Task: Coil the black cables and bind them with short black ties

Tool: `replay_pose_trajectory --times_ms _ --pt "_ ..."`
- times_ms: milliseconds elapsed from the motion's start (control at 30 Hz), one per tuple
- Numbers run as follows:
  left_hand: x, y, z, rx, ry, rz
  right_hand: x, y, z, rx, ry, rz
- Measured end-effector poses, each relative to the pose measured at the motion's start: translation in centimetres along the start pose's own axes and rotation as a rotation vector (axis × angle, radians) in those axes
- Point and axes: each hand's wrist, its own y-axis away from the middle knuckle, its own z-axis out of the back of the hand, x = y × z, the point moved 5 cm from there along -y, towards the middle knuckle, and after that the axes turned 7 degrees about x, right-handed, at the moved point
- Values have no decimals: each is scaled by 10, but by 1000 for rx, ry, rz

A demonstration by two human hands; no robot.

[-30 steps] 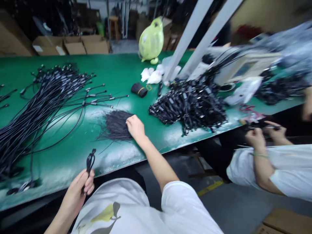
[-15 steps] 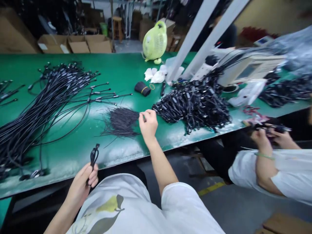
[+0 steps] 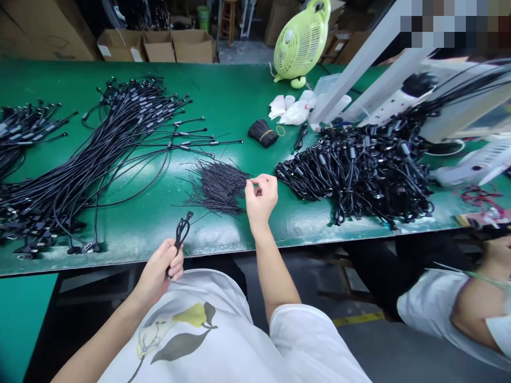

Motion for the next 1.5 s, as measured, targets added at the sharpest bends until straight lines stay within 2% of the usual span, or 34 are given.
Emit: replay_pose_trajectory --times_ms 67,200,333,500,600,667,767,800,867,933,1000,1067,1167,1300,1400,1500 --pt "0 -2 -4 20 47 8 11 13 -5 47 -74 -15" --pt "-6 -17 -15 45 123 -23 42 59 -29 227 -264 -9" --pt "-18 -42 -12 39 167 -112 58 92 -46 274 -305 88" --pt "-37 -56 4 -3 137 -264 55 88 -63 527 -68 357" --pt "-47 -54 14 -60 120 -311 54 70 -59 532 85 391" --pt "-51 -51 15 -54 123 -305 62 62 -57 561 40 387" --pt "-52 -46 11 -12 88 -296 88 73 -65 757 -78 544" --pt "-52 -45 11 -15 49 -305 97 80 -67 774 -54 628" --pt "-52 -43 16 -74 -123 -344 111 90 -69 684 93 811" --pt "-54 -42 24 -183 -430 -409 121 97 -70 547 265 997" --pt "-56 -40 31 -262 -761 -455 127 103 -71 492 343 1205" --pt "-55 -40 37 -261 -969 -416 129 107 -71 511 341 1396" --pt "-48 -40 43 -142 -1005 -226 130 107 -70 606 347 1561" --pt "-38 -34 43 -1 -696 -73 136 109 -68 720 460 1584" --pt "-32 -31 43 -18 -463 -13 139 115 -65 715 521 1613" --pt "-23 -30 43 -2 -410 37 139 124 -64 724 530 1616"
